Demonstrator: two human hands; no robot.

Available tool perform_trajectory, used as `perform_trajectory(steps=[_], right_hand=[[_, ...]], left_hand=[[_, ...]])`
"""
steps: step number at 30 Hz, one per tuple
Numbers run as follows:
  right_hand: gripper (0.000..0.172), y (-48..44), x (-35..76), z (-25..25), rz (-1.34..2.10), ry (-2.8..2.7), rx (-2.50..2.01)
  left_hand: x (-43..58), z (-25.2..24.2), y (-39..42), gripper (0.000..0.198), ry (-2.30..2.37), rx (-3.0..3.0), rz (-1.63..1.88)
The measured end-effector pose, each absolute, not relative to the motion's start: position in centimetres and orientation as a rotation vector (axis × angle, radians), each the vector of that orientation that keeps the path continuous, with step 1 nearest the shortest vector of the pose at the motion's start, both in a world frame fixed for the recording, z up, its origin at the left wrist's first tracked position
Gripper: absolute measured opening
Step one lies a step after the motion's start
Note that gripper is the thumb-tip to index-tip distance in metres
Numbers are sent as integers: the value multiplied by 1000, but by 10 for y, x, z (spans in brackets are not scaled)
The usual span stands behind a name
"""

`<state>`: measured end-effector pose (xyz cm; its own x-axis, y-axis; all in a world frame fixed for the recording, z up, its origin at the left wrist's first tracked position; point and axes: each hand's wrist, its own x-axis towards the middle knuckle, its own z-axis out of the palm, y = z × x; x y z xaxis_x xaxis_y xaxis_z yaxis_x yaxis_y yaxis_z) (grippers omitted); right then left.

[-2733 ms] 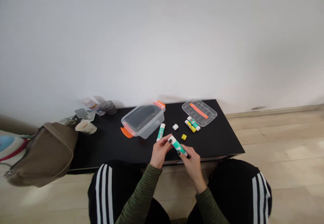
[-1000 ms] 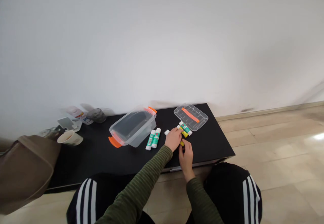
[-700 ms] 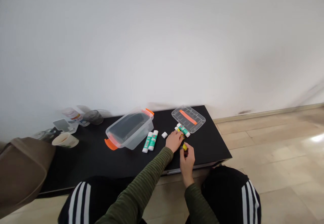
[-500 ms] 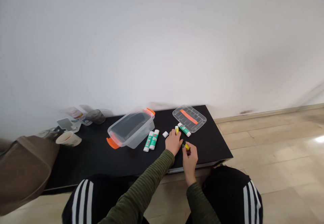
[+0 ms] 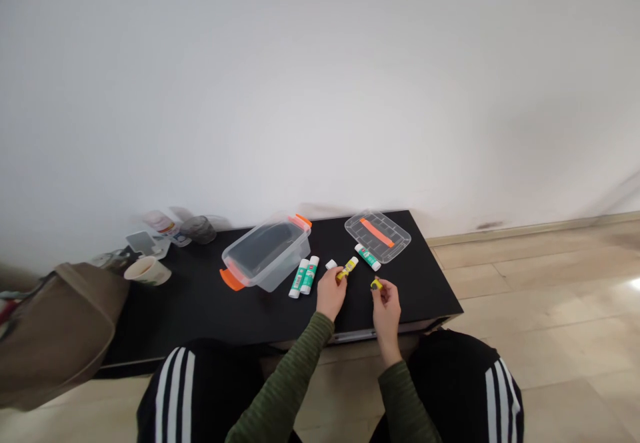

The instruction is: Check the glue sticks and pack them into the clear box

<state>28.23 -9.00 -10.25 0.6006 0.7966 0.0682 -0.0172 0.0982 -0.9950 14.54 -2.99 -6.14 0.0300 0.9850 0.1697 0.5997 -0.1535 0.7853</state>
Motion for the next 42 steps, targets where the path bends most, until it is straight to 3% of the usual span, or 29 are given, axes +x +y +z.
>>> perform_trajectory(steps=[9,26,42], right_hand=[[44,-92,278,-77,1021,-781,-1161],[44,-108,269,-50,1043,-1030,-1253],[41,-112,260,-57,1130,-1024,-1195]], left_hand=[[102,-53,-90,30,1191,1265,1069],[85,-37,-111,32,1175,1218,1074],[78,-37,-120,28,1239,1310,1140]])
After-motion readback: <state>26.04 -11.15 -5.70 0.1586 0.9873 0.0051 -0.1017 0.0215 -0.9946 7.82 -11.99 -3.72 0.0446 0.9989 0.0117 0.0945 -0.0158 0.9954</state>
